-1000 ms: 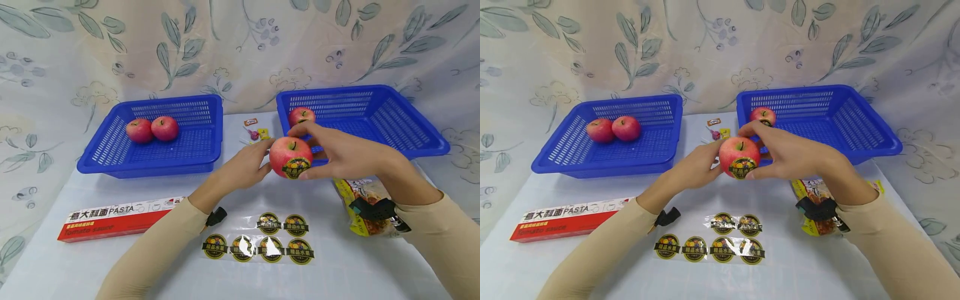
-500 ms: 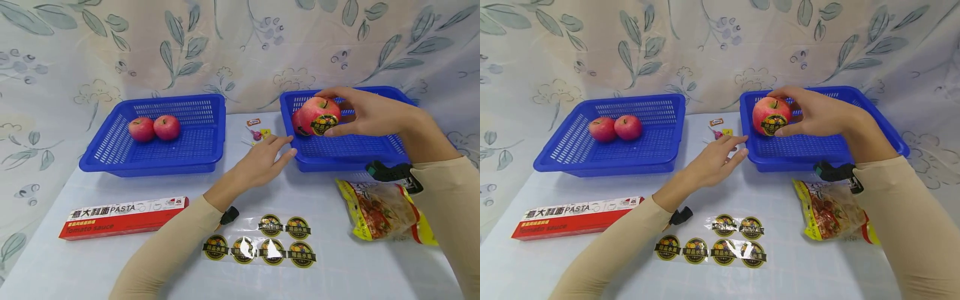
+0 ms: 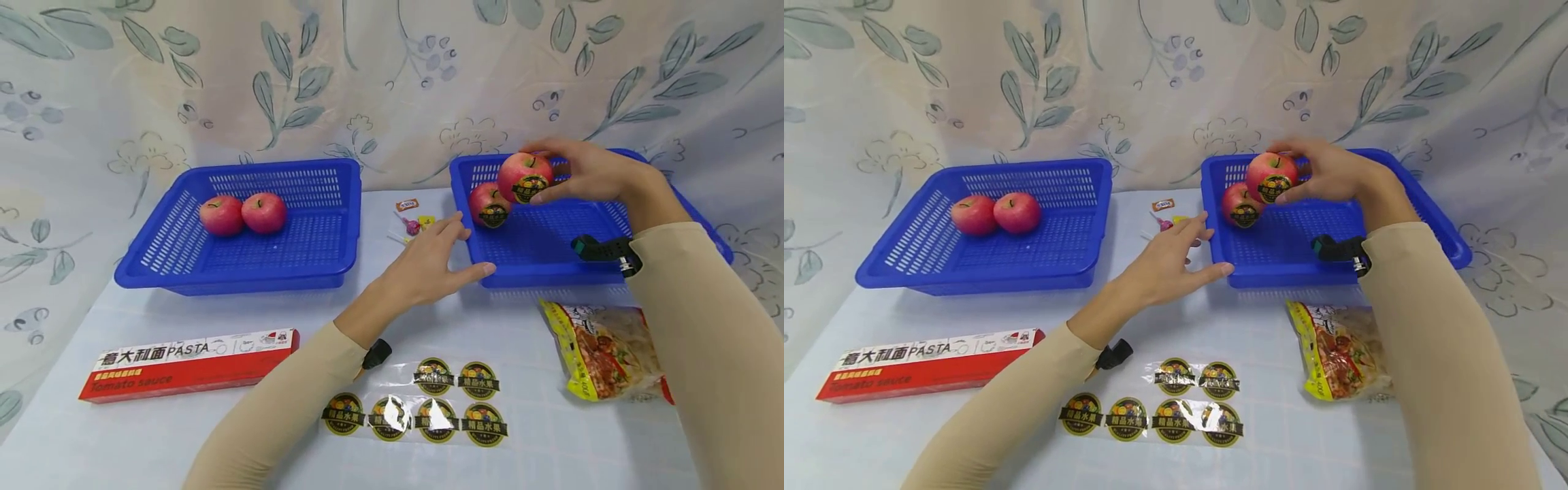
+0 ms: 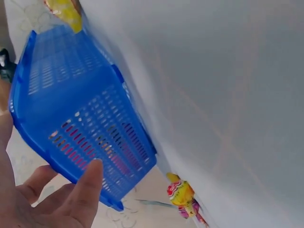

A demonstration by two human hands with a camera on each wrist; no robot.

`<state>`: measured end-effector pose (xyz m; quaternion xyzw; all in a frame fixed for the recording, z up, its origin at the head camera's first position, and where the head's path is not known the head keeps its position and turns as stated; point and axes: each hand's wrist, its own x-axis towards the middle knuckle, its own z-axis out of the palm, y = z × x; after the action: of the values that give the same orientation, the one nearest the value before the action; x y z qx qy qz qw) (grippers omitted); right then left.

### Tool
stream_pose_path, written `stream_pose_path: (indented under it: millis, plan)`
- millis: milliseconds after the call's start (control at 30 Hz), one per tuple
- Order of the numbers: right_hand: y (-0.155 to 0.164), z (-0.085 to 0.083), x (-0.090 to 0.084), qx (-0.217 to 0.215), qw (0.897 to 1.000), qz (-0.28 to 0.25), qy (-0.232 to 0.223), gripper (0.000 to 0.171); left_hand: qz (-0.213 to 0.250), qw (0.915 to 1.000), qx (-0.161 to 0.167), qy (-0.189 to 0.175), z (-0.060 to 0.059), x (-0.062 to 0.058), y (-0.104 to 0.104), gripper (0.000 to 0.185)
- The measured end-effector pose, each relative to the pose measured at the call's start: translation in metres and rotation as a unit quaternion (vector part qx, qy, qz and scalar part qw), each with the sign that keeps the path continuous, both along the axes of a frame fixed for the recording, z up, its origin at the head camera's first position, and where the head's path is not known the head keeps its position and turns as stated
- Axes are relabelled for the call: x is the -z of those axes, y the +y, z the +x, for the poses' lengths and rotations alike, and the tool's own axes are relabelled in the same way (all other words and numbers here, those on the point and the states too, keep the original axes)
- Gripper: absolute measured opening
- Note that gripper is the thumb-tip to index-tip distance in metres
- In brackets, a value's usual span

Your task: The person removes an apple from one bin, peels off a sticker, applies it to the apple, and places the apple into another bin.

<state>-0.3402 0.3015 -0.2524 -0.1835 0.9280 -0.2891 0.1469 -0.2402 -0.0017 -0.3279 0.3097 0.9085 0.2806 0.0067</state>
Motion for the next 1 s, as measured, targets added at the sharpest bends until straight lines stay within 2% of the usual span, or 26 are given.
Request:
stream_pose_path:
  millis: [200,467,633,800,1000]
  plan:
    - [0.011,-0.021,0.010,0.024,0.998,0.047,-0.028,0.098,-0.017,0.9998,0.010,0.010,-0.003,-0.005,-0.001,0.064]
    - [0.028,-0.035,0.024,0.039,0.993,0.099,-0.052,0.095,-0.022,0.9995,0.020,0.013,-0.005,-0.008,-0.002,0.060]
    - [0.031,-0.037,0.036,0.040,0.988,0.119,-0.091,0.094,-0.024,0.9994,0.021,0.012,-0.005,-0.009,-0.001,0.060]
    - [0.027,-0.038,0.043,0.029,0.985,0.132,-0.103,0.093,-0.020,0.9996,0.018,0.013,-0.004,-0.008,-0.002,0.058]
    - [0.020,-0.040,0.041,0.036,0.982,0.144,-0.117,0.099,-0.015,0.9997,0.022,-0.002,-0.004,-0.006,-0.003,0.062]
